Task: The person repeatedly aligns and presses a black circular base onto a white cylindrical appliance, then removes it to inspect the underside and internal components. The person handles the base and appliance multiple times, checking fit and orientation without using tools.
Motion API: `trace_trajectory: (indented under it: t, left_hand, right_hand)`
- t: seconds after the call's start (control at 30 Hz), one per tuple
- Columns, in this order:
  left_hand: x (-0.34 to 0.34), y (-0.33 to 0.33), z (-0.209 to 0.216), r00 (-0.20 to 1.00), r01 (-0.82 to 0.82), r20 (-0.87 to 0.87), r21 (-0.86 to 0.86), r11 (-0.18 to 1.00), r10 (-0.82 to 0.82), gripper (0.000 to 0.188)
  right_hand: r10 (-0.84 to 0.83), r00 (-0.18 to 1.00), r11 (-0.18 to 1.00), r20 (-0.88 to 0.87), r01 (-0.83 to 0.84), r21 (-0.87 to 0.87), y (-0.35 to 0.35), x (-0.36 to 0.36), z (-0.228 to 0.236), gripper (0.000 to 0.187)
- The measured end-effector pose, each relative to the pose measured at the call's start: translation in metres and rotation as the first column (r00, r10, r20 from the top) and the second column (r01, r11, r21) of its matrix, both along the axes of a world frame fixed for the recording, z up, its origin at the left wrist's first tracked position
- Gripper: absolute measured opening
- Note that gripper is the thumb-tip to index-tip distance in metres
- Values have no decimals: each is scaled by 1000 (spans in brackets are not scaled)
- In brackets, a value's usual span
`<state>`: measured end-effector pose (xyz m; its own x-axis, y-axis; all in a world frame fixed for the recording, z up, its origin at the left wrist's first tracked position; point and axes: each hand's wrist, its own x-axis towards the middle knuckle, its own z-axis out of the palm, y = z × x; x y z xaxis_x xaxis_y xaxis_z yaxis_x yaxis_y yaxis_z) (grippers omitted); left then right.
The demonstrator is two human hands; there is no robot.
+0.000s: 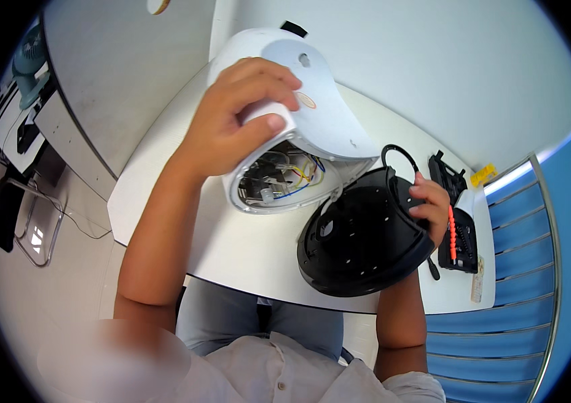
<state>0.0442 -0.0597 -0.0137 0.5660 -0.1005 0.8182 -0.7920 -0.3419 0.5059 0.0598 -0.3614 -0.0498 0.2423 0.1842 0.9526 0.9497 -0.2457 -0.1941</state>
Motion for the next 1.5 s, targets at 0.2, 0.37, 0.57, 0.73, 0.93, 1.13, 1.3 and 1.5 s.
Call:
trace_trajectory:
  t: [0.2, 0.37, 0.57, 0.73, 0.93, 1.13, 1.3, 1.5]
  left_hand:
    - [-1, -1, -12, 992, -63, 116, 61, 996, 55, 23]
    - [-2, 0, -20, 993, -3, 116, -5, 1000, 4, 30]
    - [2, 8, -22, 990, -22, 141, 3, 1000, 21, 40]
    - [9, 14, -26, 987, -44, 152, -54, 998, 52, 41]
    - [10, 27, -24, 987, -81, 144, 81, 993, 69, 43]
    - [10, 27, -24, 982, -121, 151, 65, 991, 110, 45]
    - [10, 36, -30, 960, -200, 208, 31, 979, 189, 45]
    - [18, 36, -37, 962, -93, 230, -232, 968, 147, 50]
  right_hand:
    - [82, 991, 996, -103, -79, 31, 3, -3, -5, 26]
    - [78, 995, 997, -62, -79, -11, 4, -4, -5, 33]
    - [-17, 991, 996, -135, 28, 81, 13, -7, -11, 50]
    - [48, 964, 994, -262, -20, 109, 14, -2, -15, 53]
    - [130, 942, 979, -310, -72, 191, 15, -4, -15, 52]
    - [99, 995, 989, -10, -97, 115, 12, 8, -20, 51]
    - [27, 998, 997, 64, -31, 65, 21, -5, -18, 53]
    - [-8, 966, 1000, 259, 15, -24, 16, -4, -15, 39]
